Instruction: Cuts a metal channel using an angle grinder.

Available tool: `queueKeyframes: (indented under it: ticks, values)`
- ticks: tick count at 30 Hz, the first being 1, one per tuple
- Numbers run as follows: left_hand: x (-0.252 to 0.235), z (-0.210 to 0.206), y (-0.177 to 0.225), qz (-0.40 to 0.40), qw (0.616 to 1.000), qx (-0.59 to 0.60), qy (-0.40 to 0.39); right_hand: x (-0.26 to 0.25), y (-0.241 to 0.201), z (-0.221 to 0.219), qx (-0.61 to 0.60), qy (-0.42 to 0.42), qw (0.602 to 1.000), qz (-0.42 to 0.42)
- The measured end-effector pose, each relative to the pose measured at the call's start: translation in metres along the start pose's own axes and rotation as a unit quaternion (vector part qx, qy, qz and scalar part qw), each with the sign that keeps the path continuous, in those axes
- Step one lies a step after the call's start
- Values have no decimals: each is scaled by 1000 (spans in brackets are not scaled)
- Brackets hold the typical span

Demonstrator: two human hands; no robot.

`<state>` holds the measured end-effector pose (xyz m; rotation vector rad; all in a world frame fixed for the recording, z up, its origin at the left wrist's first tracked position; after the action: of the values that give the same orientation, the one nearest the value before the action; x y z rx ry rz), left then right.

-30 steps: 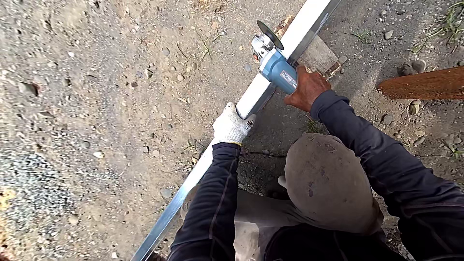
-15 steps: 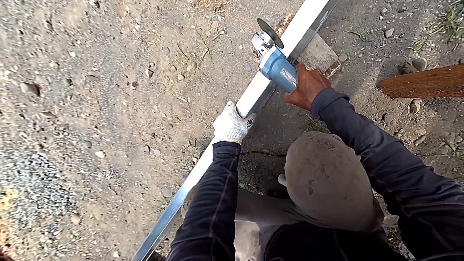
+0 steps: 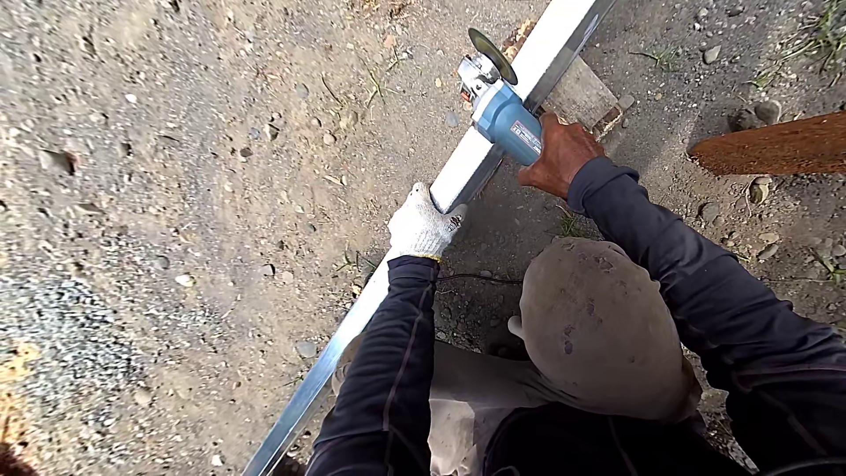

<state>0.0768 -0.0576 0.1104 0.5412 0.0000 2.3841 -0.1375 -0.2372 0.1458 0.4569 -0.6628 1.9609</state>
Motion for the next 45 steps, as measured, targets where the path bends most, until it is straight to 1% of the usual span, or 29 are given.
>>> queueKeyframes:
  ticks: [11, 35, 45]
  values:
    - [0, 0, 0, 6, 1000, 4, -2, 2, 1, -1, 2, -3, 1000, -2]
    - [0, -1, 0, -10, 1000, -2, 7, 7, 4, 1, 5, -9, 1000, 0]
    - [-2, -2, -2, -1, 1000, -5, 7, 9, 6, -1, 8, -8, 1000, 1]
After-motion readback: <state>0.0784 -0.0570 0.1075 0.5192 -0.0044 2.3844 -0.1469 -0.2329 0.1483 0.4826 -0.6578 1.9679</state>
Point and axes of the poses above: each hand's wrist, its own x-axis away from the middle knuckle, its own z-axis out of the back of the hand, y = z × x, the point moved 8 cm from there along -x, towards the middle knuckle, and after that the axes turned 12 degrees about x, right-handed, at the moved point
